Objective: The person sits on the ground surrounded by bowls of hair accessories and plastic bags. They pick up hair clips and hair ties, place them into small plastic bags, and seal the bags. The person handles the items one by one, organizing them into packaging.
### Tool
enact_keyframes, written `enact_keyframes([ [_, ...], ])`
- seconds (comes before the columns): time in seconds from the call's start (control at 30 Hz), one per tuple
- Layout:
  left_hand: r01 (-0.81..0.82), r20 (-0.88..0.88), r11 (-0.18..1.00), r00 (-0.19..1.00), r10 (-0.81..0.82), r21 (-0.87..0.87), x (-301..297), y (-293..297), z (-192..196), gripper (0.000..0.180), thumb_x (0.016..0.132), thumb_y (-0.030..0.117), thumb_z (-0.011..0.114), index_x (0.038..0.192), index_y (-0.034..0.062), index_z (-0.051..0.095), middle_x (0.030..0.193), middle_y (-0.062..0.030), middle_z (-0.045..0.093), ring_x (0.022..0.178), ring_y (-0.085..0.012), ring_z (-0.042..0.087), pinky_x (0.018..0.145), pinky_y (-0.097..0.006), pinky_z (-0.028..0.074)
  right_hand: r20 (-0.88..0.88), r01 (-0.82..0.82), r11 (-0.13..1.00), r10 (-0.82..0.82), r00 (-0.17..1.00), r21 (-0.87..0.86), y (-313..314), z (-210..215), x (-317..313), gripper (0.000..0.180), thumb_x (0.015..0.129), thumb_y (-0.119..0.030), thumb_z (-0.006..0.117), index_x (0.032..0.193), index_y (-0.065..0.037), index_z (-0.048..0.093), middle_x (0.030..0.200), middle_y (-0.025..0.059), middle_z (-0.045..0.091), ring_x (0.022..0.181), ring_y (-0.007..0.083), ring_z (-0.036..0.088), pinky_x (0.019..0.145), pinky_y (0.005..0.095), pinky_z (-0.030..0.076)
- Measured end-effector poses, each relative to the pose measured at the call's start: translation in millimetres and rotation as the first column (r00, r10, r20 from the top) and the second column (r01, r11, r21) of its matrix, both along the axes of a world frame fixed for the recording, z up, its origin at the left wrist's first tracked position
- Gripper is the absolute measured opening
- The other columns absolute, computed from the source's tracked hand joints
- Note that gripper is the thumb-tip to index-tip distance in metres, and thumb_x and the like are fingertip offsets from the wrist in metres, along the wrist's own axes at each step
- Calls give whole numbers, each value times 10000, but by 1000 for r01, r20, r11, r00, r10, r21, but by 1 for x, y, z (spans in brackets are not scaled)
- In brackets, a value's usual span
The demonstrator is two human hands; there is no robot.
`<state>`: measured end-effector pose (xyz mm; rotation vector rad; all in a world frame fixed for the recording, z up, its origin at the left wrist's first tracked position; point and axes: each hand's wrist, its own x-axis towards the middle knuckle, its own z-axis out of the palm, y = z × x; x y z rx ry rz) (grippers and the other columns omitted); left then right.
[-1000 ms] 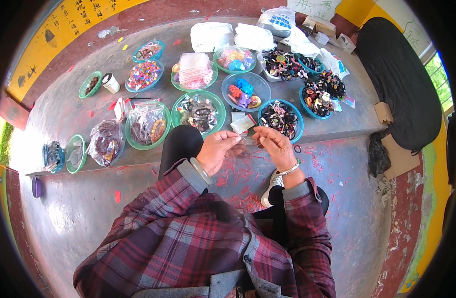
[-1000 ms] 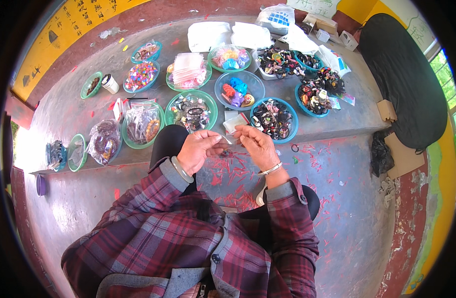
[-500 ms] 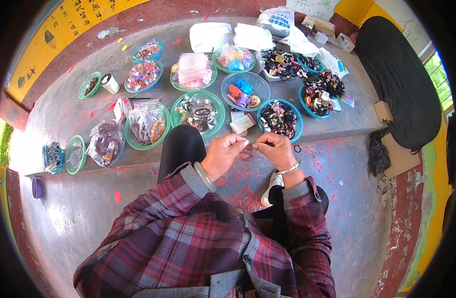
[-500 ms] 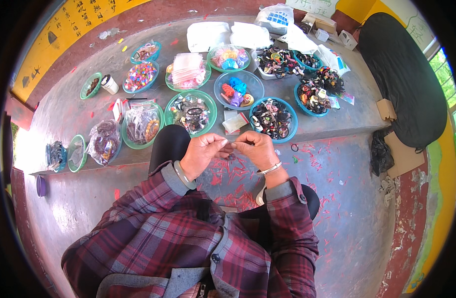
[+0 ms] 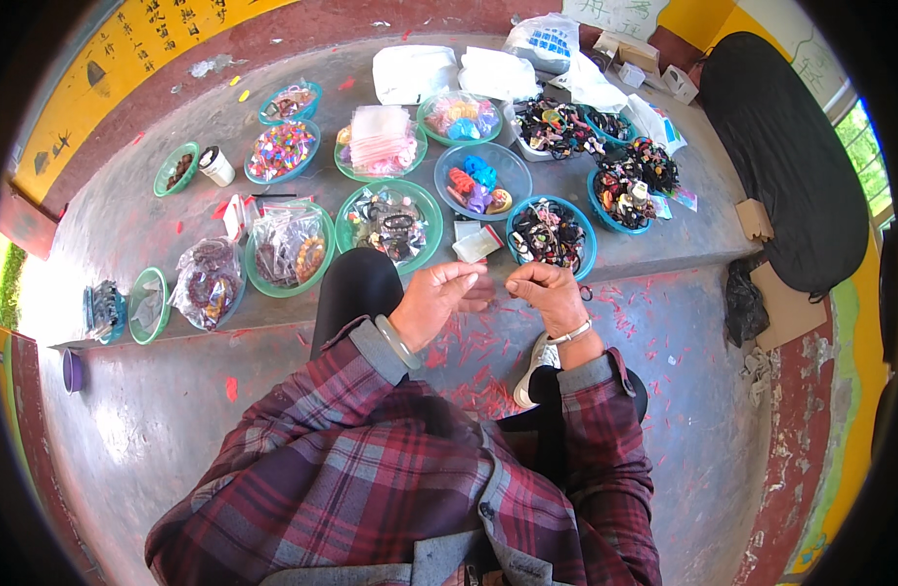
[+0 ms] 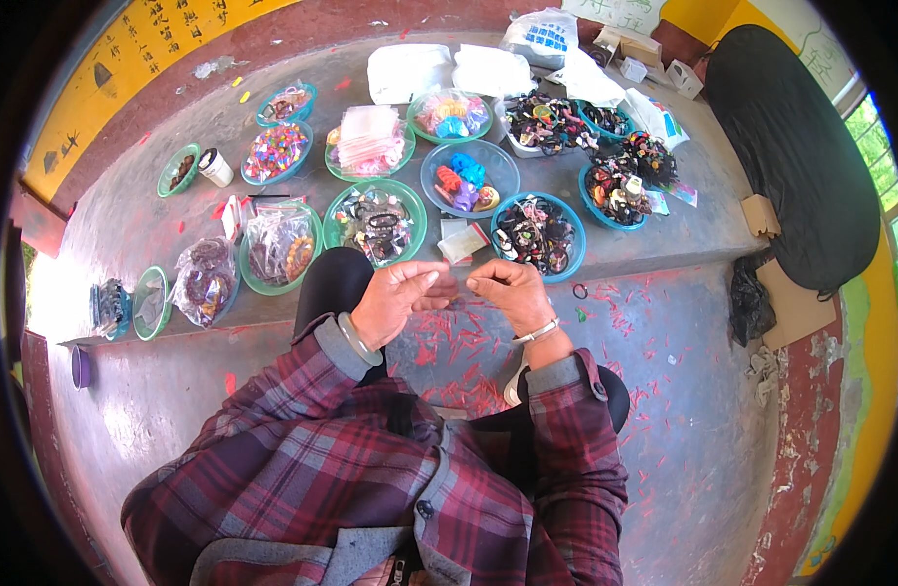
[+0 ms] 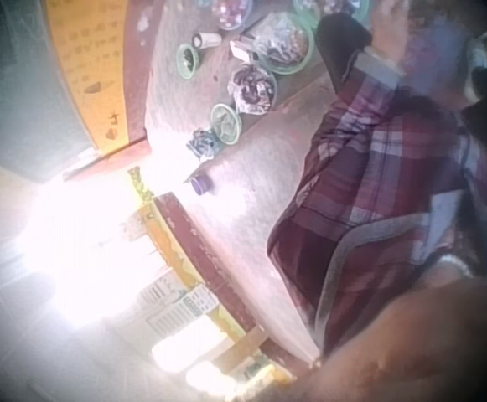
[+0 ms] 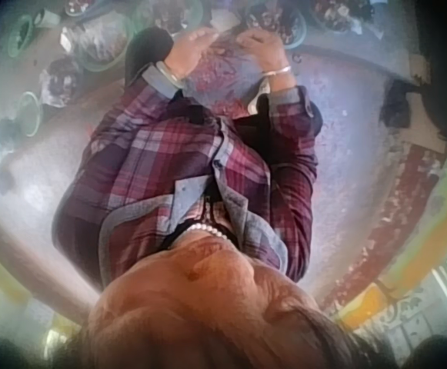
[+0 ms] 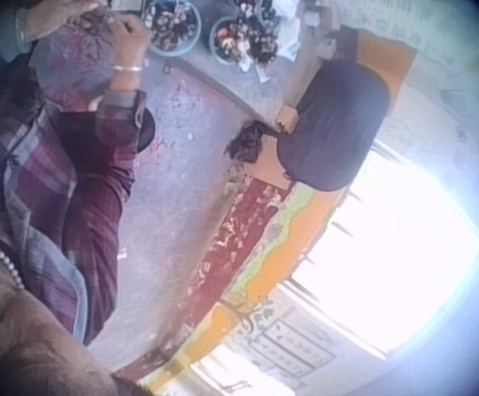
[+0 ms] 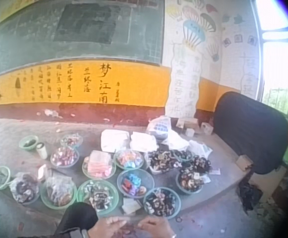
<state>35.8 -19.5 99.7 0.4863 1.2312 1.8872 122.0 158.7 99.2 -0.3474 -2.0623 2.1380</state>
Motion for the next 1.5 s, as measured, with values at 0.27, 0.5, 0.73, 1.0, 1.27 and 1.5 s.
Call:
enact_keyframes([
  [0.27, -134, -780, 952, 611, -138, -274, -10, 0, -13, 249, 770, 160, 639, 961, 5, 606, 912, -94, 618, 841, -96, 569, 672, -220, 450, -21, -86, 930, 100, 995, 358, -11, 9, 0, 65, 713, -38, 655, 735, 11, 618, 690, 21, 543, 638, 86, 503, 570, 222, 398],
  [0.5, -25, -477, 937, 865, -154, -348, -8, -2, -8, 196, 773, 180, 644, 843, -3, 648, 687, -26, 626, 618, -53, 538, 572, -210, 442, -11, -86, 964, 92, 996, 251, -7, 4, 1, 80, 721, -54, 668, 740, 6, 618, 686, 3, 545, 642, 68, 495, 569, 216, 395],
  [0.73, 5, -316, 959, 944, -99, -284, -12, -4, -7, 210, 794, 195, 625, 856, -5, 647, 706, -12, 613, 606, -36, 505, 524, -180, 397, 2, -48, 993, 48, 999, 112, -4, -4, -1, 106, 761, -102, 648, 754, 1, 624, 674, -11, 556, 620, 55, 486, 569, 206, 407],
  [1.0, 83, 211, 985, 976, -51, -148, -20, -7, 4, 215, 839, 189, 556, 927, -4, 591, 857, -72, 629, 744, -96, 585, 500, -171, 358, -28, 132, 982, -137, 990, -136, 15, -3, -1, 131, 807, -121, 593, 837, 2, 627, 707, 20, 594, 645, 87, 535, 602, 220, 434],
  [1.27, -158, 388, 987, 912, 138, 21, -16, -3, -4, 202, 854, 162, 524, 983, 12, 565, 917, -68, 617, 823, -112, 571, 618, -198, 425, 243, -97, 978, 141, 960, -182, -6, -2, -2, 211, 800, -201, 608, 922, -28, 607, 807, 41, 626, 715, 117, 584, 622, 239, 453],
  [1.5, -104, 389, 994, 917, 90, 14, 0, 5, -12, 206, 827, 117, 550, 1014, 31, 537, 917, -42, 598, 814, -115, 558, 621, -224, 430, 72, 151, 961, -138, 988, -231, 4, -13, -6, 155, 779, -122, 620, 900, -24, 615, 779, 15, 612, 677, 85, 562, 608, 223, 451],
])
